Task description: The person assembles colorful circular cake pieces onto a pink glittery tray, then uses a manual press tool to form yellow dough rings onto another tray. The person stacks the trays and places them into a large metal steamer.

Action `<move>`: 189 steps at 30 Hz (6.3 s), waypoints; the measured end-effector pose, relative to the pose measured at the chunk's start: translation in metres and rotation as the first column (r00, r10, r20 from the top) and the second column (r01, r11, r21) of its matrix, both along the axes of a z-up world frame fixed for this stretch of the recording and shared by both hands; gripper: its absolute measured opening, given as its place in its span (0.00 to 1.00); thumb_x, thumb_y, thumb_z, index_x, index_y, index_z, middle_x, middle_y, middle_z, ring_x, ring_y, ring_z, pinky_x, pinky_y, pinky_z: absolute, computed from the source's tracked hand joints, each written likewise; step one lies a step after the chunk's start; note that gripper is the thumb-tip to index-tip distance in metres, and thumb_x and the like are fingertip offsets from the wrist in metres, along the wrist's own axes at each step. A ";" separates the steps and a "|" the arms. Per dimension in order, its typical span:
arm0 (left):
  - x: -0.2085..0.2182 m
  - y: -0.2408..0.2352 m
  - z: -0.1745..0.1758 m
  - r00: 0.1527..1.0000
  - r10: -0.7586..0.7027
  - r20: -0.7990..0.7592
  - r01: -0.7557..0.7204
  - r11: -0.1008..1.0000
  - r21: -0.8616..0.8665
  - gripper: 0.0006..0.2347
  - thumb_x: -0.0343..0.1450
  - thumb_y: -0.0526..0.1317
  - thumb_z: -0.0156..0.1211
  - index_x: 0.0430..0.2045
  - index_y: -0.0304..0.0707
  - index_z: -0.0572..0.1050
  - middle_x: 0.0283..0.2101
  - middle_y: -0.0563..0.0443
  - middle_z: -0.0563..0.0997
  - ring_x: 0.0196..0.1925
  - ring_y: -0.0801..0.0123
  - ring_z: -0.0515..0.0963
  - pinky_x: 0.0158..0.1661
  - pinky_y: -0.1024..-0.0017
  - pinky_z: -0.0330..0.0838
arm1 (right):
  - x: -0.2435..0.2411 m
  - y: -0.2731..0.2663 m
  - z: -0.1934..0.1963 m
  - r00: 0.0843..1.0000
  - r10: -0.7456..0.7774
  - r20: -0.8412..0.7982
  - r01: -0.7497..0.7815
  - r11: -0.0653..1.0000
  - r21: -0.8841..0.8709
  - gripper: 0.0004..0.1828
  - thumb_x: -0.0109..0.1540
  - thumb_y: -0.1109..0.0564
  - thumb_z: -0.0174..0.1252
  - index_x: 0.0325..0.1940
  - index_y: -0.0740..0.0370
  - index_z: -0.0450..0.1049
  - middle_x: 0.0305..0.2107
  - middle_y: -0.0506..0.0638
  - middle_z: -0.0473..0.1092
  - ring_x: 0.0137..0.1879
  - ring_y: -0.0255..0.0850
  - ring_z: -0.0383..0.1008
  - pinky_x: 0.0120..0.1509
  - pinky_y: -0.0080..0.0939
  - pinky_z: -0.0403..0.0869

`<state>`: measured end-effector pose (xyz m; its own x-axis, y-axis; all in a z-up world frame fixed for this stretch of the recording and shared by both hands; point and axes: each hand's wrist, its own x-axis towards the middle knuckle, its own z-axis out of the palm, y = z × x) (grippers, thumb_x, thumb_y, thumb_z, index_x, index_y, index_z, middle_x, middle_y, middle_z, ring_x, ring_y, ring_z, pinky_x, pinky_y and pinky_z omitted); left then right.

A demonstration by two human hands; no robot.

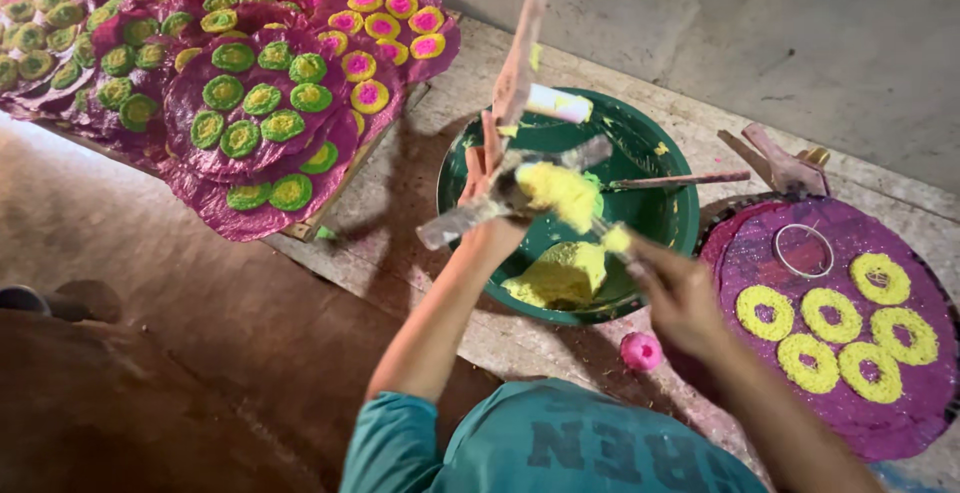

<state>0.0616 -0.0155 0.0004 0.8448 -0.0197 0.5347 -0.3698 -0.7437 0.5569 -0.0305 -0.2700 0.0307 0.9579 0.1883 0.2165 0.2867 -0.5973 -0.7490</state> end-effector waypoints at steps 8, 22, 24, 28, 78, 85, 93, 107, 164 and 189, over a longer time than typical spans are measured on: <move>-0.030 0.002 0.037 0.959 -0.284 -0.007 0.284 0.953 0.109 0.27 0.64 0.46 0.70 0.58 0.40 0.75 0.78 0.30 0.45 0.55 0.38 0.69 0.59 0.51 0.68 | 0.056 -0.041 0.062 0.976 0.129 0.175 0.011 0.777 -0.630 0.25 0.63 0.56 0.59 0.66 0.51 0.75 0.41 0.54 0.79 0.42 0.51 0.80 0.44 0.49 0.78; -0.035 -0.010 0.007 0.951 -0.251 -0.180 0.233 0.965 -0.118 0.48 0.63 0.49 0.71 0.71 0.19 0.45 0.57 0.38 0.77 0.47 0.51 0.83 0.46 0.62 0.78 | 0.061 0.028 0.121 0.885 0.193 -0.425 -0.462 0.490 -0.740 0.15 0.66 0.52 0.51 0.53 0.50 0.79 0.40 0.55 0.78 0.47 0.53 0.79 0.51 0.54 0.75; -0.037 -0.011 -0.001 0.914 -0.361 -0.185 0.344 0.931 -0.118 0.49 0.61 0.46 0.70 0.73 0.22 0.44 0.61 0.34 0.74 0.50 0.48 0.81 0.48 0.61 0.77 | 0.029 0.052 0.109 0.908 0.340 -0.246 -0.299 0.112 -0.948 0.16 0.62 0.55 0.54 0.53 0.62 0.72 0.38 0.56 0.75 0.39 0.48 0.81 0.38 0.47 0.79; -0.052 0.006 -0.016 0.915 -0.383 -0.126 0.369 0.921 -0.124 0.37 0.65 0.41 0.68 0.74 0.40 0.61 0.66 0.41 0.77 0.58 0.52 0.83 0.57 0.63 0.76 | 0.000 0.043 0.126 0.793 0.594 -0.134 -0.203 0.051 -0.978 0.15 0.62 0.58 0.54 0.52 0.66 0.71 0.36 0.53 0.72 0.35 0.44 0.79 0.32 0.41 0.78; -0.017 -0.005 0.018 0.975 0.223 0.015 -0.223 0.975 -0.005 0.36 0.67 0.47 0.68 0.68 0.31 0.58 0.67 0.24 0.63 0.55 0.41 0.76 0.47 0.59 0.77 | -0.009 0.031 -0.014 0.997 0.066 -0.044 -0.062 0.994 0.086 0.23 0.65 0.62 0.55 0.64 0.72 0.69 0.51 0.63 0.76 0.54 0.42 0.79 0.57 0.39 0.76; -0.027 0.008 0.031 0.983 0.122 0.141 -0.124 0.992 0.005 0.43 0.70 0.47 0.66 0.75 0.24 0.47 0.51 0.33 0.72 0.51 0.48 0.78 0.44 0.62 0.80 | 0.022 -0.020 -0.003 0.954 0.086 -0.288 -0.072 0.996 0.060 0.22 0.66 0.57 0.55 0.65 0.63 0.71 0.46 0.54 0.79 0.43 0.37 0.79 0.49 0.38 0.78; -0.041 0.012 0.041 0.977 0.156 0.148 -0.184 0.962 0.202 0.46 0.65 0.51 0.70 0.71 0.22 0.47 0.46 0.37 0.72 0.45 0.52 0.78 0.35 0.65 0.78 | 0.042 -0.041 0.001 0.903 0.213 -0.372 -0.154 0.971 0.182 0.21 0.68 0.55 0.54 0.64 0.64 0.74 0.26 0.44 0.70 0.31 0.32 0.65 0.35 0.36 0.67; -0.113 -0.034 -0.047 0.681 -0.731 0.033 -0.020 -0.063 -0.998 0.22 0.62 0.29 0.62 0.53 0.36 0.71 0.40 0.49 0.78 0.40 0.66 0.78 0.40 0.69 0.75 | 0.028 -0.035 -0.020 0.899 0.432 0.072 -0.419 0.802 0.426 0.44 0.73 0.35 0.48 0.84 0.63 0.46 0.74 0.64 0.57 0.76 0.57 0.61 0.74 0.54 0.67; -0.190 -0.257 -0.094 0.880 -0.242 -0.408 0.192 0.968 -0.160 0.49 0.63 0.43 0.74 0.74 0.30 0.41 0.72 0.27 0.55 0.75 0.37 0.53 0.70 0.47 0.47 | -0.254 -0.339 -0.074 0.930 -0.005 -0.366 0.317 0.515 0.797 0.48 0.57 0.36 0.69 0.68 0.71 0.60 0.55 0.62 0.67 0.62 0.54 0.70 0.70 0.55 0.66; -0.078 -0.273 -0.175 0.803 -0.412 -0.430 0.007 0.728 -0.686 0.30 0.78 0.34 0.51 0.76 0.39 0.46 0.78 0.34 0.49 0.79 0.49 0.49 0.73 0.55 0.45 | -0.274 -0.312 -0.073 0.946 -0.076 -0.316 0.302 0.568 0.766 0.47 0.59 0.41 0.66 0.71 0.70 0.57 0.56 0.64 0.66 0.63 0.53 0.68 0.72 0.55 0.64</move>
